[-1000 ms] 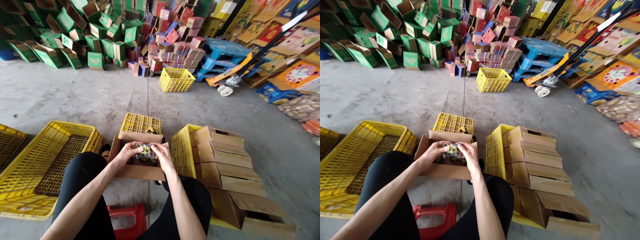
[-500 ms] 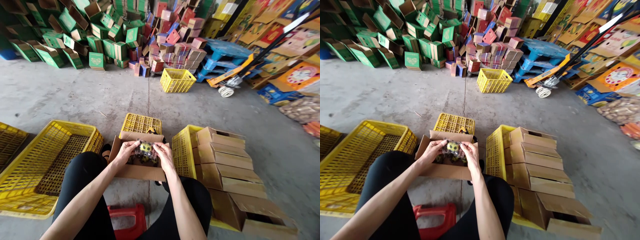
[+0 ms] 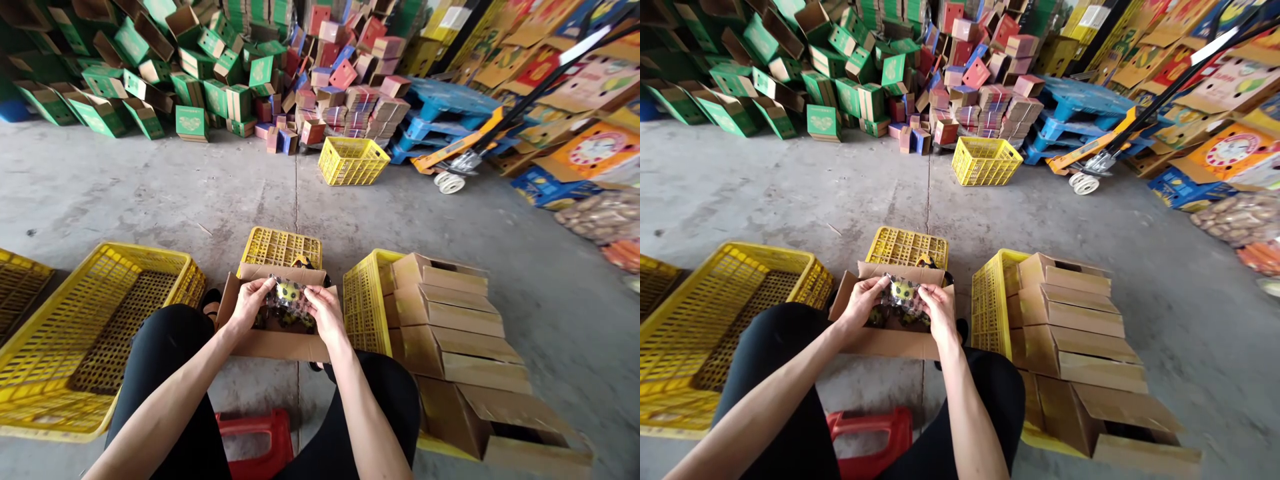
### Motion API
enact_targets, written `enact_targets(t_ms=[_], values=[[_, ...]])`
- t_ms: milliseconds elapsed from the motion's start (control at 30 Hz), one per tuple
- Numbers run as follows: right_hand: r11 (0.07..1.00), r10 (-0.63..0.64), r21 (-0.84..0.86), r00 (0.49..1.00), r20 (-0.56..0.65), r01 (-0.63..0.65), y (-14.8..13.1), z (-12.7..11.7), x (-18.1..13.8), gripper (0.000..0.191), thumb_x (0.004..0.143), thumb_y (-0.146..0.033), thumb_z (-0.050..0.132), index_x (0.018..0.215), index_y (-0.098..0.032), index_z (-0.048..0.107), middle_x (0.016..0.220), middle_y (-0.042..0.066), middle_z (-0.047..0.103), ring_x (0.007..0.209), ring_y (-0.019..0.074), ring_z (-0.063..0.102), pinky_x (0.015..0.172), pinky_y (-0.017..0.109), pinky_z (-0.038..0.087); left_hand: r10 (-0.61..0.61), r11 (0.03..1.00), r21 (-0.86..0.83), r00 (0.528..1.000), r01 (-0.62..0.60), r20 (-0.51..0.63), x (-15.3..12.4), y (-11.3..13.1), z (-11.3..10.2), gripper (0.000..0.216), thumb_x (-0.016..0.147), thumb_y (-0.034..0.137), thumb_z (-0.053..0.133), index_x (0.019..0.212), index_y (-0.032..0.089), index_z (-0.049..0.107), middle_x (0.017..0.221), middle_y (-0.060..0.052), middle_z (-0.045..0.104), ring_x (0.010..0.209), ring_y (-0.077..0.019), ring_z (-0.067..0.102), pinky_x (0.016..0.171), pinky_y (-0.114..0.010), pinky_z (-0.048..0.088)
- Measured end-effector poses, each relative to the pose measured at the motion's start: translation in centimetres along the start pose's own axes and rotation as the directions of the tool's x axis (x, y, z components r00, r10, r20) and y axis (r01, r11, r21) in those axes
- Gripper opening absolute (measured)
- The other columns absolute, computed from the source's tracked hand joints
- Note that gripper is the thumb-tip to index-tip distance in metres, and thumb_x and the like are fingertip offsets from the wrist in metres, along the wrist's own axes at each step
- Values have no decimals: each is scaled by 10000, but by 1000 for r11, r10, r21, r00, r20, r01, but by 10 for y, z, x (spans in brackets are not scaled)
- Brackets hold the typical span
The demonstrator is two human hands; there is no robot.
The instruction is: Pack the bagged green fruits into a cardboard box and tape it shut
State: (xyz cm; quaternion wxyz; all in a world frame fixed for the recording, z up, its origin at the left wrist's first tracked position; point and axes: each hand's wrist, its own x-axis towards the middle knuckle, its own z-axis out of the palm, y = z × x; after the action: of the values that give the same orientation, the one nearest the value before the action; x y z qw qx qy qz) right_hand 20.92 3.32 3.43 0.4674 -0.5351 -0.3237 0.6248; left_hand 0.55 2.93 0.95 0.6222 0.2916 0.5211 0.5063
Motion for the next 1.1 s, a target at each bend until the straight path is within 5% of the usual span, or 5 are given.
enact_targets(t_ms=[233,433,567,900,1100], values=[[936,-261,-260,964,-55,239,0,-7,3,371,730,-568,840,887,-235,790,946,59,805,969,275,742,925,400,570,-155,987,34,988,154,23,3,4,-5,719,788,729,787,1239,171,745,1048,-137,796,921,-249,774,797,-334,623],[895,-241,-325,945,223,305,-5,-4,-3,256,836,-497,760,927,-259,793,1108,76,802,1205,314,698,1039,443,537,-362,925,-70,922,373,134,1,11,-3,881,908,887,408,1311,159,699,880,-144,799,848,-264,798,709,-324,631],[834,-291,-396,916,277,384,-6,-5,-2,191,853,-425,701,907,-259,780,1449,80,673,1406,302,568,1129,439,478,-256,957,-91,951,274,174,-1,12,-4,601,843,669,770,1198,186,730,1063,-124,804,910,-248,797,793,-320,632],[975,-89,-212,992,-91,68,8,-12,7,565,842,-643,710,1303,-318,695,1423,100,690,1314,331,649,939,446,607,-120,975,-156,965,159,235,-6,11,-1,713,643,299,967,1301,229,702,1157,-83,758,972,-211,746,830,-306,598],[993,-59,-103,998,-33,56,7,-4,5,542,652,-582,898,1047,-234,769,1119,92,809,1055,296,754,801,355,611,-120,973,-155,951,169,285,-8,9,2,999,664,314,964,1557,308,518,1257,-83,750,1036,-220,743,900,-324,572]])
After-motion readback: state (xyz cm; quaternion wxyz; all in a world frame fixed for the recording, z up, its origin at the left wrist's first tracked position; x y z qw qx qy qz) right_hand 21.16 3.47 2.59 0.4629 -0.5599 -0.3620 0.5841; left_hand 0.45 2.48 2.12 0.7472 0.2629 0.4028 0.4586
